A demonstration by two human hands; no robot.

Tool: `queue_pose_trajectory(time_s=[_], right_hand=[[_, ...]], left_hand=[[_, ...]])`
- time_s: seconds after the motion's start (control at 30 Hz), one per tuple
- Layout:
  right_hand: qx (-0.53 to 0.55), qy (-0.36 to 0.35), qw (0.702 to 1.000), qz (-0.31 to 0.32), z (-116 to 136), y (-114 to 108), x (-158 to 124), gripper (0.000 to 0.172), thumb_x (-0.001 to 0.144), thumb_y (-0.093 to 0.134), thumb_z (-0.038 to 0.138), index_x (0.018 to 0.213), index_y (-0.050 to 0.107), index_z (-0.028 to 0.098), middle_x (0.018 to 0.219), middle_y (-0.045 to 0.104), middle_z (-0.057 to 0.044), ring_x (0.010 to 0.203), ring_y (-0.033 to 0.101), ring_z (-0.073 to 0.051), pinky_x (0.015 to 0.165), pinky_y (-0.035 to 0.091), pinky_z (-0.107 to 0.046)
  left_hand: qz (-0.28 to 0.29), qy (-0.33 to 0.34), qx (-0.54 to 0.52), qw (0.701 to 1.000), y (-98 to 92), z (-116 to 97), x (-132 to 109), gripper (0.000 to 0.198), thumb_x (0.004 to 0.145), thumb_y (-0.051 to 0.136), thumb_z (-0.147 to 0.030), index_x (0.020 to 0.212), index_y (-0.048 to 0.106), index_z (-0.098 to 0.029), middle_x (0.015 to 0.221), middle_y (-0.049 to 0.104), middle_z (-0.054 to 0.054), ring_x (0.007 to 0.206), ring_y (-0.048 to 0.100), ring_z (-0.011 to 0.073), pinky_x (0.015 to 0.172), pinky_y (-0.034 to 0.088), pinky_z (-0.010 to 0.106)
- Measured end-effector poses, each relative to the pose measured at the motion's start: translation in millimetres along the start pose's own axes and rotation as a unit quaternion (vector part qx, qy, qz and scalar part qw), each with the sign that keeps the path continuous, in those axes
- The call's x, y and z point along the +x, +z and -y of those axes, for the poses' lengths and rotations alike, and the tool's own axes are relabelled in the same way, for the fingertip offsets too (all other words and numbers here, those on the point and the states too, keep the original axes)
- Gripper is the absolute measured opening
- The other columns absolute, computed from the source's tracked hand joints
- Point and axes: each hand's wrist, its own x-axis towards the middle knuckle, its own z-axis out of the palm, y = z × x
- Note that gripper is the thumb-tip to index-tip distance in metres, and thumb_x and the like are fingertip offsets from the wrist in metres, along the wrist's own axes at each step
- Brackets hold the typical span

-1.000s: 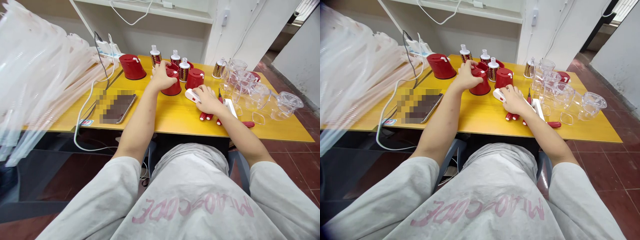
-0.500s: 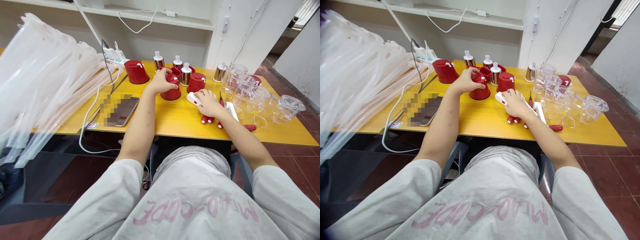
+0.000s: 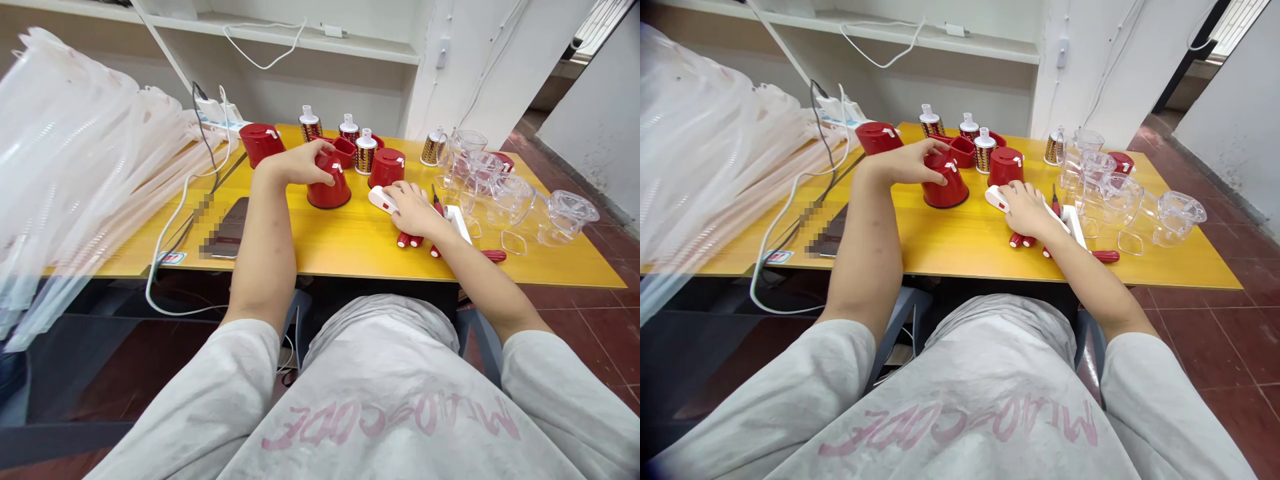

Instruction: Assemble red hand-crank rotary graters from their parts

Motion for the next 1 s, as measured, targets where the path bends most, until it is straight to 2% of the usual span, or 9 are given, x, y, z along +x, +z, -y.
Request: queue_pose_trajectory(time_s=[0.1, 0.23, 0.43, 0.5, 0.6, 0.67, 0.8, 0.9, 1.0], right_hand=[[0.004, 0.005, 1.000, 0.003, 0.3, -1.2, 0.2, 0.078, 0.111, 0.053, 0.013, 0.188, 0.062, 0.013, 0.194, 0.057, -0.025, 0.169, 0.056, -0.053, 0.144, 0.049, -0.077], [0.009, 0.001, 1.000, -0.002, -2.2, -1.0, 1.2, 0.077, 0.111, 0.054, 0.014, 0.187, 0.063, 0.013, 0.193, 0.059, -0.025, 0.168, 0.058, -0.052, 0.143, 0.050, -0.077], [0.010, -0.009, 1.000, 0.007, -3.9, -4.9, 1.2, 0.079, 0.109, 0.055, 0.014, 0.188, 0.062, 0.014, 0.192, 0.061, -0.025, 0.168, 0.059, -0.052, 0.142, 0.051, -0.078], [0.016, -0.009, 1.000, 0.009, -3.5, -11.1, -0.4, 0.077, 0.111, 0.057, 0.017, 0.188, 0.062, 0.015, 0.191, 0.062, -0.024, 0.168, 0.059, -0.052, 0.142, 0.050, -0.077], [0.030, -0.028, 0.999, 0.008, -2.5, -27.1, -5.3, 0.071, 0.113, 0.060, 0.024, 0.184, 0.067, 0.017, 0.192, 0.061, -0.023, 0.172, 0.057, -0.052, 0.144, 0.048, -0.076], [0.042, -0.058, 0.997, 0.008, -1.6, -40.8, -10.1, 0.065, 0.116, 0.059, 0.026, 0.179, 0.072, 0.018, 0.187, 0.067, -0.021, 0.170, 0.061, -0.050, 0.145, 0.049, -0.074], [0.054, -0.098, 0.993, 0.036, 0.3, -62.7, -24.1, 0.055, 0.121, 0.058, 0.033, 0.169, 0.079, 0.018, 0.168, 0.084, -0.021, 0.151, 0.077, -0.047, 0.136, 0.058, -0.069], [0.105, -0.101, 0.989, 0.022, -1.2, -64.8, -39.1, 0.047, 0.119, 0.063, 0.032, 0.159, 0.085, 0.021, 0.163, 0.088, -0.017, 0.144, 0.084, -0.043, 0.130, 0.065, -0.062], [0.184, -0.097, 0.978, -0.011, -7.8, -60.8, -58.8, 0.040, 0.117, 0.069, 0.036, 0.149, 0.091, 0.026, 0.150, 0.094, -0.011, 0.133, 0.090, -0.037, 0.120, 0.073, -0.053]], left_hand=[[-0.016, -0.021, 0.033, 0.999, -7.2, 4.6, 9.9, 0.116, 0.054, 0.110, -0.043, 0.165, 0.077, -0.037, 0.147, 0.087, 0.012, 0.143, 0.083, 0.0544, 0.129, 0.067, 0.066], [-0.029, -0.049, 0.065, 0.996, -17.7, 14.6, 15.1, 0.122, 0.053, 0.102, -0.038, 0.171, 0.073, -0.035, 0.151, 0.086, 0.015, 0.144, 0.082, 0.0580, 0.130, 0.066, 0.071], [-0.047, -0.023, 0.033, 0.998, -17.7, 32.9, 16.0, 0.122, 0.057, 0.095, -0.041, 0.175, 0.069, -0.036, 0.159, 0.080, 0.015, 0.151, 0.078, 0.0537, 0.133, 0.065, 0.069], [-0.065, -0.015, 0.042, 0.997, -15.4, 32.2, 12.7, 0.130, 0.056, 0.099, -0.042, 0.180, 0.065, -0.034, 0.177, 0.070, 0.018, 0.167, 0.067, 0.0570, 0.144, 0.057, 0.073], [-0.102, 0.018, 0.032, 0.994, -13.9, 17.7, -5.9, 0.140, 0.055, 0.113, -0.055, 0.184, 0.064, -0.030, 0.198, 0.048, 0.018, 0.192, 0.031, 0.0645, 0.158, 0.034, 0.081], [-0.121, 0.072, 0.004, 0.990, -12.9, 0.9, -27.3, 0.130, 0.070, 0.112, -0.065, 0.185, 0.063, -0.030, 0.200, 0.047, 0.014, 0.196, 0.018, 0.0620, 0.160, 0.024, 0.083], [-0.115, 0.152, 0.015, 0.982, -4.2, -27.7, -70.3, 0.099, 0.098, 0.094, -0.053, 0.187, 0.058, -0.028, 0.201, 0.046, 0.014, 0.197, 0.025, 0.0524, 0.160, 0.023, 0.084], [-0.109, 0.156, 0.045, 0.981, 8.1, -31.1, -86.7, 0.090, 0.101, 0.086, -0.044, 0.187, 0.060, -0.031, 0.203, 0.046, 0.016, 0.195, 0.032, 0.0513, 0.159, 0.032, 0.081], [-0.119, 0.154, 0.057, 0.979, 19.9, -28.1, -93.5, 0.084, 0.104, 0.080, -0.043, 0.184, 0.063, -0.023, 0.198, 0.052, 0.023, 0.190, 0.042, 0.0517, 0.159, 0.037, 0.077]])
